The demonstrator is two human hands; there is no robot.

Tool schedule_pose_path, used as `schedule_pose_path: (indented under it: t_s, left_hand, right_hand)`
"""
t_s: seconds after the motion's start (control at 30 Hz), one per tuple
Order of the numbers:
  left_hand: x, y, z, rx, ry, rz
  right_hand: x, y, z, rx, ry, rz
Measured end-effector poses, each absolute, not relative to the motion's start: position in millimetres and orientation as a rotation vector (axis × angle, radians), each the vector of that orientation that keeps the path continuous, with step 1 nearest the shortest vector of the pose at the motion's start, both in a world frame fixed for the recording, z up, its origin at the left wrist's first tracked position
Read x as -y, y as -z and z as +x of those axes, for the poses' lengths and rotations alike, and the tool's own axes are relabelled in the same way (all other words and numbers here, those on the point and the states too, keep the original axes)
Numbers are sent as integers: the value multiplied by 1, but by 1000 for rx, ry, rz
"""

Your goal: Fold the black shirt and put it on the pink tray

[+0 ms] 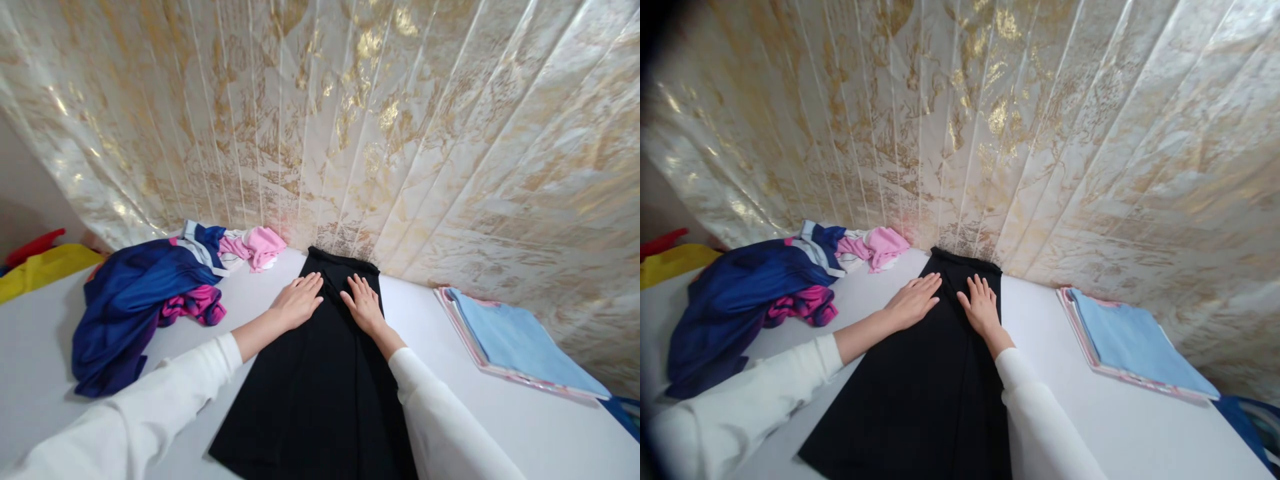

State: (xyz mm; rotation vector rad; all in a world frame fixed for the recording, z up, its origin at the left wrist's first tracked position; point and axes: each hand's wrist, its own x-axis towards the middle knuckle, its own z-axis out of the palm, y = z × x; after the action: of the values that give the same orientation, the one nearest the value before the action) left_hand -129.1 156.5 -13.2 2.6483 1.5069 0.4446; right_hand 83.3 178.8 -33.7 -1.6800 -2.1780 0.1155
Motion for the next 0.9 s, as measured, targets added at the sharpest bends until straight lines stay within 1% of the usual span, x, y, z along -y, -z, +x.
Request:
schedule_pose_path:
  t_s: [0.1,0.2,0.3,0.37,0.43,0.63,0.73,0.9]
  left_hand:
    - [-105,12,-141,-1403,-414,2713]
    - [-50,17,-159,-1301,-386,2774]
    - [-25,20,-177,-1253,-353,2781]
    - [-28,18,-184,-1268,-346,2773]
    - [-41,14,-186,-1298,-346,2770]
    - [-62,8,-172,-1341,-288,2781]
    - [-60,11,-169,-1337,-307,2782]
    - [-59,14,-170,-1330,-310,2765]
  right_hand:
    - [-138,32,84,2246,-145,-1561]
    - [-78,24,81,2349,-154,-1348]
    - [-20,9,68,2441,-279,-1195]
    - [8,0,55,2524,-405,-1091]
    - [26,-3,40,2601,-419,-984]
    - [31,7,7,2641,-50,-851]
    - [26,8,3,2646,-9,-804]
    - [25,14,1,2606,-43,-787]
